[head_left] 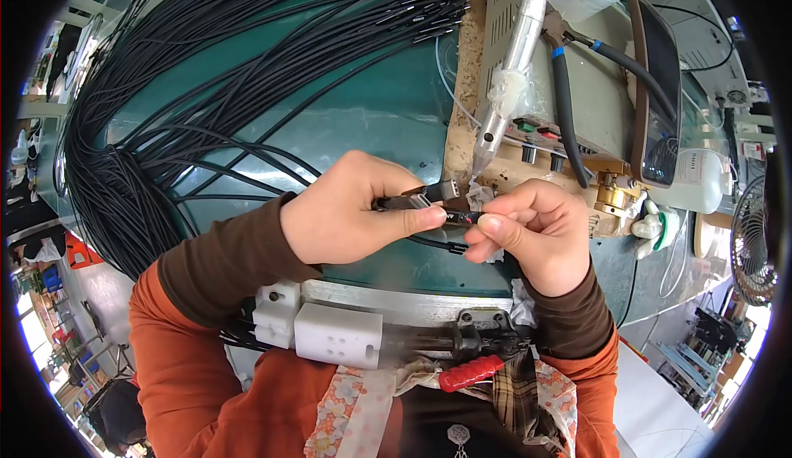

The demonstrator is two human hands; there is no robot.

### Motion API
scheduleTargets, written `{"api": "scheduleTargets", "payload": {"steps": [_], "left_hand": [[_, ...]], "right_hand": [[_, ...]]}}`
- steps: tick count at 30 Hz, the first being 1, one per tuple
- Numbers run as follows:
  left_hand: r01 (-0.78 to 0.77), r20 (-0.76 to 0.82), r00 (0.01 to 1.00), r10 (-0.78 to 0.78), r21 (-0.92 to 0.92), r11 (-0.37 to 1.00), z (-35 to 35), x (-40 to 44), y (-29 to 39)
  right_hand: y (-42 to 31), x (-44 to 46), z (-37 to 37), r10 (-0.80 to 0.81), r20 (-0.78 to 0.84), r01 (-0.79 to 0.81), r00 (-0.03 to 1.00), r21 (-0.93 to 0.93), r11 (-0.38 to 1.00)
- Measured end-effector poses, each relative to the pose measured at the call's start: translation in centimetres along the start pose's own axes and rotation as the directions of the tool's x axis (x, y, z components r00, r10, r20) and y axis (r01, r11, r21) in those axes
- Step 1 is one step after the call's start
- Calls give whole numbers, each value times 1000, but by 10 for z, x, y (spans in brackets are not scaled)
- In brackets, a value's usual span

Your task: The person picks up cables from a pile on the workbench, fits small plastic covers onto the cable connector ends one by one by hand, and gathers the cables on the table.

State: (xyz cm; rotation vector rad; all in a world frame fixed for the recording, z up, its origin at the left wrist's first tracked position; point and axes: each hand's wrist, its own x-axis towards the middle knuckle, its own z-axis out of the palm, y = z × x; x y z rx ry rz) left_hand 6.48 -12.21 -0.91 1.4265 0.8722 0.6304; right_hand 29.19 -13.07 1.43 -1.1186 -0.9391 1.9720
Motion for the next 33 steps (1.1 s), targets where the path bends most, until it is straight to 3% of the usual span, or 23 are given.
{"api": "scheduleTargets", "payload": {"steps": [4,5,9,14,20,22,24,30,33], "left_hand": [[59,-211,977,-45,60,996,11,0,3],[58,-210,977,-43,63,996,9,0,4],[54,39,998,-50,-102,993,-3,-2,1],[79,-71,993,-92,-173,982,4,-3,10],[43,-22,999,-46,-111,993,1,-5,7],[-120,-32,992,120,-7,993,2,-4,6],[-278,-24,959,282,98,956,3,-4,7],[-274,28,962,273,166,947,3,-6,13],[-451,107,892,439,279,848,0,-4,11]], "right_hand": [[4,0,6,-20,-73,17,997,-37,999],[3,0,5,-23,-73,20,997,-37,999],[2,1,-3,23,99,-34,995,118,992],[6,3,-5,-20,133,1,991,144,990],[-3,0,0,17,53,-22,998,84,996],[-5,-3,-5,-108,98,130,989,-261,956],[-6,-5,-8,-207,182,275,961,-563,780],[-3,0,-7,-347,375,510,860,-580,636],[-2,-1,-4,-381,455,592,804,-564,576]]}}
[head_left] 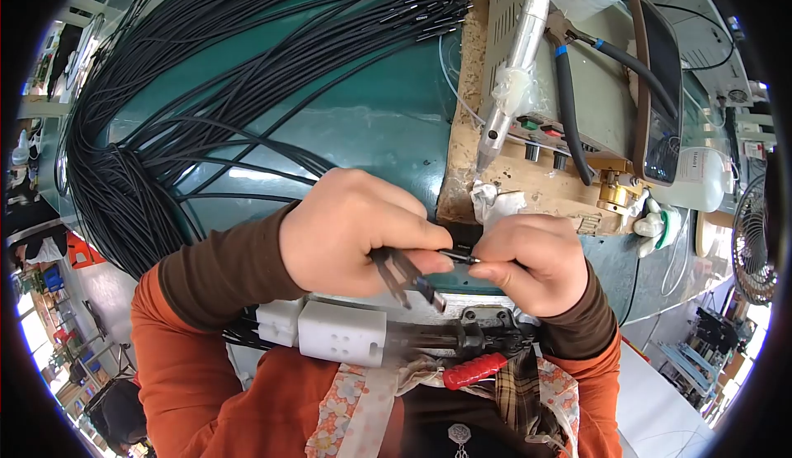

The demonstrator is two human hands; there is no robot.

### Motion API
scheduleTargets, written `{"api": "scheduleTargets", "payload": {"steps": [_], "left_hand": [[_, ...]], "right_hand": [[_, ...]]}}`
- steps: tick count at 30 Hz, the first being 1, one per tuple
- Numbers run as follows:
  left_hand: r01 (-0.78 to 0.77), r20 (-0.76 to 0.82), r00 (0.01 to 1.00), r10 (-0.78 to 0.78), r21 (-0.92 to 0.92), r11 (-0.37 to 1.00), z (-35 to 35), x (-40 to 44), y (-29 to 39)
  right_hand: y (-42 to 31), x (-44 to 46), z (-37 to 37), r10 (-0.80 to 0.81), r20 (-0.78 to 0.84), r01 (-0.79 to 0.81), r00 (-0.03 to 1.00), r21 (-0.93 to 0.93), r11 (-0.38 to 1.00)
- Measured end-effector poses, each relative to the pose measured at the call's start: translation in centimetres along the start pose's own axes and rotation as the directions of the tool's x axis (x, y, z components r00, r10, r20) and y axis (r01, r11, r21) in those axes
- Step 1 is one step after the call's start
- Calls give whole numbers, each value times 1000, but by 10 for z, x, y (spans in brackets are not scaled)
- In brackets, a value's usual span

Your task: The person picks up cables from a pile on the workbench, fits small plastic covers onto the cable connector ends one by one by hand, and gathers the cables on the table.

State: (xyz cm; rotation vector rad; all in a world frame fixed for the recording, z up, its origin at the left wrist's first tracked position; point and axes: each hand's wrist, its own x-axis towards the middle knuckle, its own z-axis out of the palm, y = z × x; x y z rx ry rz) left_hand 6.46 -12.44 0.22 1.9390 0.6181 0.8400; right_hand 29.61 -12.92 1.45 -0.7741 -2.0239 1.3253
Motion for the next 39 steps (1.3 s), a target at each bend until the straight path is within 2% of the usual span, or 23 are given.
{"api": "scheduleTargets", "payload": {"steps": [1,2,6,16,22,26,31,32,36,37,38,39], "left_hand": [[-64,15,998,64,42,997,0,0,-1],[-62,15,998,62,41,997,1,-1,-2],[-161,-22,985,172,258,953,10,-3,-9],[3,-27,1000,-2,25,1000,11,-6,3],[-12,-21,1000,18,228,974,4,-1,1],[4,65,997,-30,366,931,3,-3,7],[-2,148,988,-46,303,953,2,-6,27],[-3,148,988,-46,317,948,0,-7,32],[193,174,960,-218,147,970,-9,-24,55],[256,247,926,-284,139,957,-19,-36,60],[322,315,883,-348,135,937,-31,-51,66],[330,298,884,-359,147,933,-41,-67,76]], "right_hand": [[0,0,1,-32,11,32,999,-11,999],[0,0,3,-30,11,30,999,-9,1000],[3,-1,10,-118,-17,111,993,-237,965],[1,1,8,-84,-54,80,995,-63,995],[0,1,-2,-131,-70,121,989,-133,984],[0,7,10,-244,1,216,970,-467,857],[-14,-1,21,-221,151,267,964,-559,785],[-16,-1,22,-235,149,278,961,-559,781],[-24,-3,20,-262,183,311,948,-346,885],[-26,-5,19,-275,188,326,943,-343,881],[-28,-7,17,-229,286,301,930,-238,923],[-30,-9,15,-192,388,262,901,-134,956]]}}
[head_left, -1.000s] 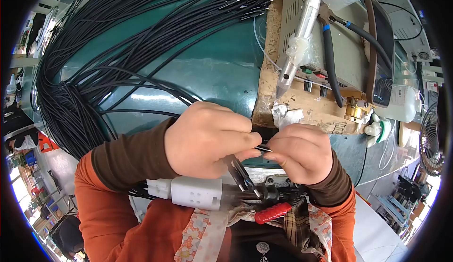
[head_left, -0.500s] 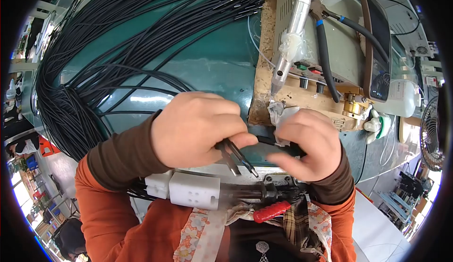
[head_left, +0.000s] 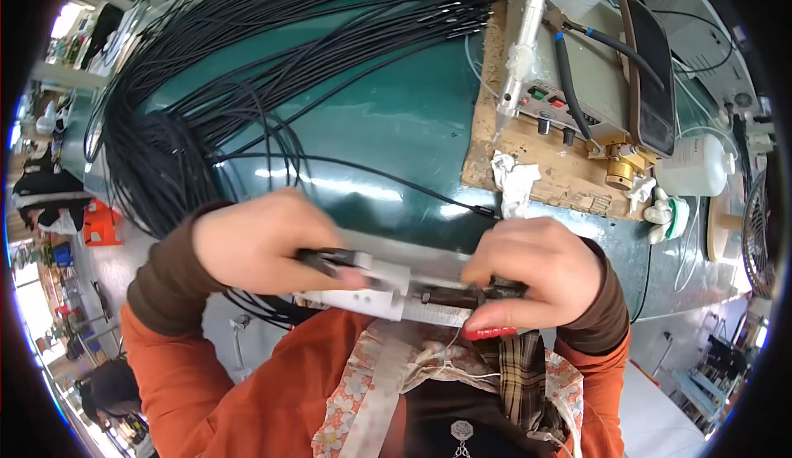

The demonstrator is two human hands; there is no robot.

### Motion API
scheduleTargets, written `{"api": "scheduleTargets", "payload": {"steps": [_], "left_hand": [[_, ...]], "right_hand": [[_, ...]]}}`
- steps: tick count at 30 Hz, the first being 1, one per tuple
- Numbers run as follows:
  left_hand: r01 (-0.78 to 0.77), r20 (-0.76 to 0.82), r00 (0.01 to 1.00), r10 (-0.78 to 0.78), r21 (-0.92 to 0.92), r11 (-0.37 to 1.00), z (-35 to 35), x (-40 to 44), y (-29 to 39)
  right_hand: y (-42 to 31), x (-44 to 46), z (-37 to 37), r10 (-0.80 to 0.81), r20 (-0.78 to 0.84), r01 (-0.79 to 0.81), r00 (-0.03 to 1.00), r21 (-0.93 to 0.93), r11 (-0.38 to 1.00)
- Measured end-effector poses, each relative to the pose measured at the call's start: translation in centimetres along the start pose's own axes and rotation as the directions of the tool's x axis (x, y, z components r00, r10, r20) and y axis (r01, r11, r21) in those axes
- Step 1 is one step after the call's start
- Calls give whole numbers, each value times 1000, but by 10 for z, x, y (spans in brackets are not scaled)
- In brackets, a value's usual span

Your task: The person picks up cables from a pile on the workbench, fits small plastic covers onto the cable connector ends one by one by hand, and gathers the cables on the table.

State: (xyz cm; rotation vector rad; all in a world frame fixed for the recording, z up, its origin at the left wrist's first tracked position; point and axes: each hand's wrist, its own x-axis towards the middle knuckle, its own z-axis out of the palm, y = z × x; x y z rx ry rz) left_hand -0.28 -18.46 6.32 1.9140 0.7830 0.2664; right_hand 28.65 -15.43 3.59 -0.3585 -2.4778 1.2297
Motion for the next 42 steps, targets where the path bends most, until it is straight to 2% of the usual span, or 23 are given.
{"api": "scheduleTargets", "payload": {"steps": [1,2,4,7,8,9,12,17,19,20,22,23,27,28,32,33,34,35,36,37,38,42], "left_hand": [[235,88,970,-228,-67,970,-4,-20,4],[459,185,881,-435,-115,881,-5,-33,10],[536,104,843,-528,-86,840,1,-47,13],[710,-71,698,-712,-63,702,19,-63,5],[713,-79,693,-717,-69,697,23,-67,4],[710,-96,689,-718,-105,696,25,-68,2],[689,-138,683,-717,-205,695,28,-65,-3],[724,-139,679,-721,-36,689,26,-57,-2],[727,-127,677,-725,-33,686,25,-56,-2],[731,-117,674,-729,-32,682,24,-56,-1],[739,-90,669,-738,-27,673,22,-55,-1],[737,-85,672,-736,-25,675,22,-54,-1],[692,-10,720,-694,72,718,11,-50,14],[689,-3,723,-691,79,721,6,-46,17],[316,64,947,-314,-36,948,-11,-8,31],[122,-36,992,-120,47,991,-4,9,26],[-70,-117,989,88,146,987,6,28,19],[-82,-112,989,98,143,986,15,44,15],[-28,-185,975,123,449,893,24,59,11],[54,-249,953,173,701,712,29,69,7],[42,-244,953,181,696,716,31,76,1],[35,-299,916,266,722,691,35,99,-17]], "right_hand": [[-1,-2,-2,-1,115,-12,993,113,994],[-1,-3,-4,-17,229,-35,973,219,975],[1,-5,-10,-83,278,-1,957,287,958],[7,-8,-16,-197,409,-25,891,478,878],[9,-9,-18,-206,416,-21,886,479,877],[12,-9,-21,-291,416,-7,862,582,813],[19,-11,-28,-516,352,-10,781,833,553],[26,-11,-24,-577,296,22,761,878,479],[22,-9,-22,-344,441,-115,829,737,667],[20,-6,-16,-345,439,-113,829,737,667],[15,0,-2,-68,525,-254,849,517,817],[15,-2,-2,-64,522,-257,850,518,816],[16,-3,-12,-215,387,-110,897,665,739],[17,-4,-12,-208,380,-110,901,666,738],[24,-9,-10,-128,267,-114,955,730,674],[23,-9,-11,-116,263,-117,958,726,677],[22,-9,-12,-10,148,-81,989,590,804],[20,-9,-12,73,15,-73,997,427,901],[19,-9,-11,130,-130,-95,983,250,964],[18,-8,-11,157,-277,-144,948,67,987],[18,-7,-11,169,-279,-157,945,64,985],[18,-2,-9,198,-529,-258,825,-42,965]]}}
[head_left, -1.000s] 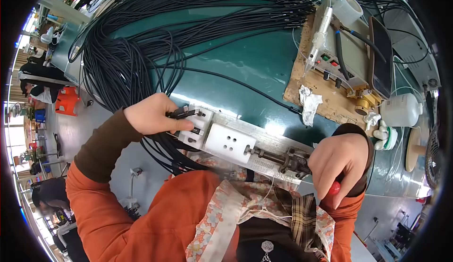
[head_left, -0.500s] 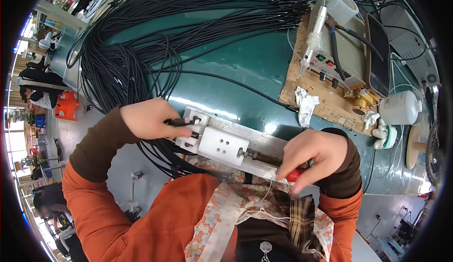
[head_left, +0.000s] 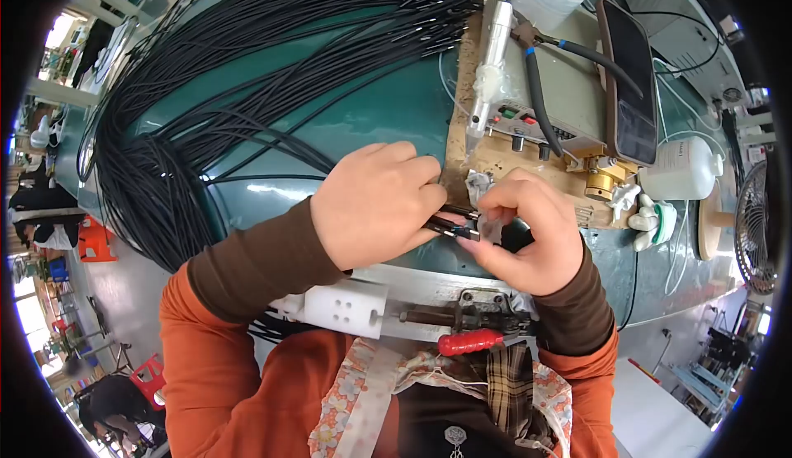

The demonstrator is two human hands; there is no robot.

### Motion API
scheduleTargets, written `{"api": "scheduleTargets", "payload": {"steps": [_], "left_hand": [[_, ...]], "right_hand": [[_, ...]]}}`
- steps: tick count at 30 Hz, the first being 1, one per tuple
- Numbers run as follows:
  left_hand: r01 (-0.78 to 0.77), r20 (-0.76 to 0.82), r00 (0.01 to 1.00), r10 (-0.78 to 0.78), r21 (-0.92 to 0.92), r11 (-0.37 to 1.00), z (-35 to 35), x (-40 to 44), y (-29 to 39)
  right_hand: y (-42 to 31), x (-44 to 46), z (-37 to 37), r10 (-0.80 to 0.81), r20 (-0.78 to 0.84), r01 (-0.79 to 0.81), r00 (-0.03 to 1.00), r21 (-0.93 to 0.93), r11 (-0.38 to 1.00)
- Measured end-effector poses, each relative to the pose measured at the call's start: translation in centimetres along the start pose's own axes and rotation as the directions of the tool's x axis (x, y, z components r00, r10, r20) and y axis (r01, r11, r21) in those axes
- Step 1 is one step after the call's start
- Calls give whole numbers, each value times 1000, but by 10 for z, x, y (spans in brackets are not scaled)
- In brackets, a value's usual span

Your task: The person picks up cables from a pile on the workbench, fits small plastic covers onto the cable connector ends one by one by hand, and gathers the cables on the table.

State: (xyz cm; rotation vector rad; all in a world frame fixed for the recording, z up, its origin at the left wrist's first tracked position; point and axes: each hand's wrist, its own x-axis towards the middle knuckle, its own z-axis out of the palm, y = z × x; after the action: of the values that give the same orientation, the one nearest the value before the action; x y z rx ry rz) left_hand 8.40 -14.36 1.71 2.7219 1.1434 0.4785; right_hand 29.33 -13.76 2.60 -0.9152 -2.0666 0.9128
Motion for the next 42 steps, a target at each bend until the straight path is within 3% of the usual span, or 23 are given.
{"api": "scheduleTargets", "payload": {"steps": [6,10,11,13,15,20,25,42], "left_hand": [[-3,-82,997,-4,-84,996,14,0,-9],[71,-100,988,-118,-385,920,22,-3,-12],[70,-99,988,-117,-390,918,23,-3,-13],[68,-143,983,-117,-311,948,26,-4,-16],[70,-189,975,-115,-230,971,29,-4,-17],[28,-288,957,-23,14,1000,31,-1,-21],[29,-315,949,-1,85,996,31,1,-21],[0,-340,940,14,41,999,29,-1,-21]], "right_hand": [[7,-1,6,-146,-1,146,989,42,988],[14,-1,1,139,42,-144,989,135,980],[17,-1,2,145,42,-149,989,133,980],[27,0,8,397,43,-382,917,381,842],[34,2,12,612,107,-544,784,593,594],[35,7,15,604,110,-500,789,686,528],[34,7,17,599,66,-443,798,739,508],[34,4,19,571,64,-425,818,736,527]]}}
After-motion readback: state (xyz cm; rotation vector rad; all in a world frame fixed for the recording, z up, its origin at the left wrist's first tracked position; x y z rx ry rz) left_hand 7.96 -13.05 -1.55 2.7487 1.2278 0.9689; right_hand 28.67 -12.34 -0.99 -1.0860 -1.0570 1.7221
